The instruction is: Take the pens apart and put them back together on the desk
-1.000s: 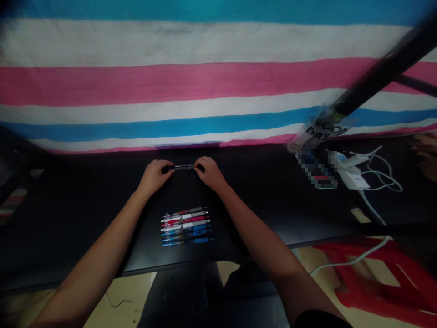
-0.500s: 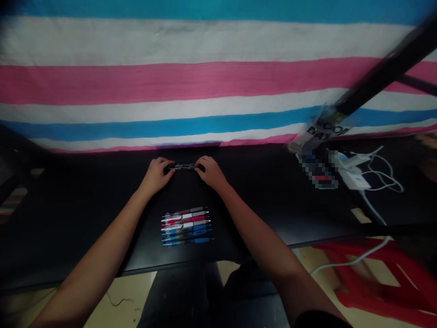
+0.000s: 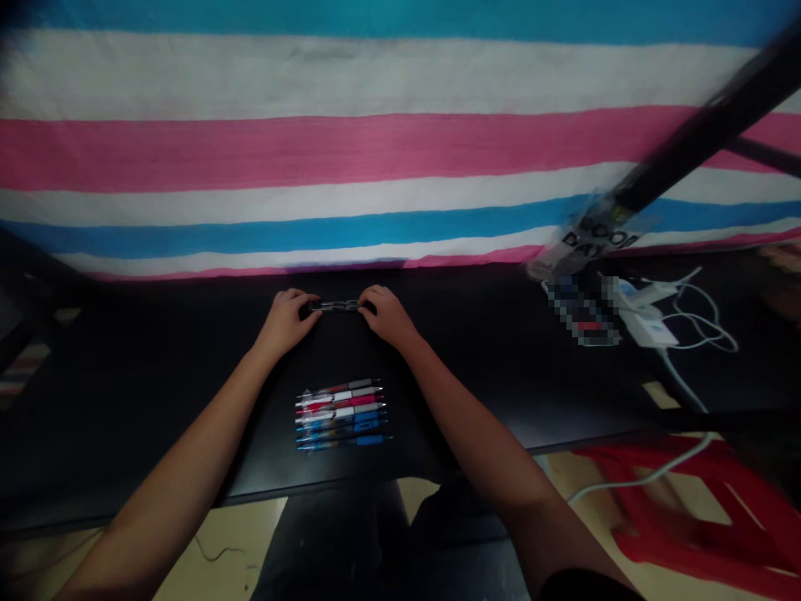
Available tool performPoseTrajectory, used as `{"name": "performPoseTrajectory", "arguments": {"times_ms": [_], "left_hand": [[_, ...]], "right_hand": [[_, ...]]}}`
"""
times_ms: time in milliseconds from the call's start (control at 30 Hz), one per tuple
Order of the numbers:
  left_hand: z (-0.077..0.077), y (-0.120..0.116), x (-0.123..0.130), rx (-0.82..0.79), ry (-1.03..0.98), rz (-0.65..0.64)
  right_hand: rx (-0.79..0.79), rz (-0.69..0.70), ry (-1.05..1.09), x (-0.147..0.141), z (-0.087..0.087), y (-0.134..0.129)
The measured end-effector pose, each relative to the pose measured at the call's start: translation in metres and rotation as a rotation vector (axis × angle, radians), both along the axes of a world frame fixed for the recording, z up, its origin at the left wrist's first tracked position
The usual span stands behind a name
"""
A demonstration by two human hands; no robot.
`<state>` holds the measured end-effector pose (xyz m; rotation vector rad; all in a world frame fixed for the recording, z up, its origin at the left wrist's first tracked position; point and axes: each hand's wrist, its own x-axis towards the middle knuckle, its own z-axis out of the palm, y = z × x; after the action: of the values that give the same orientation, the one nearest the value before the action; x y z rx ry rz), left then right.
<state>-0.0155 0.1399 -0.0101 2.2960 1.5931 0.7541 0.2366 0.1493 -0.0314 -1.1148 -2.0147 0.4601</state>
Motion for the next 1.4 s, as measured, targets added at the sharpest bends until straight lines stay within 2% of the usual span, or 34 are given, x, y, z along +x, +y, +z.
{"name": "performPoseTrajectory", "arguments": {"times_ms": [533, 1400], "left_hand": [[0.0040, 0.0005, 0.0000, -0.031, -0.032, 0.010], [0.0028, 0.0015, 0.0000, -0.041, -0.035, 0.001]], "right_hand": [[-0.031, -0.035, -0.040, 0.0002, 0.0023, -0.0020], [-0.030, -0.016, -0.022, -0.0001, -0.0012, -0.0016]]}}
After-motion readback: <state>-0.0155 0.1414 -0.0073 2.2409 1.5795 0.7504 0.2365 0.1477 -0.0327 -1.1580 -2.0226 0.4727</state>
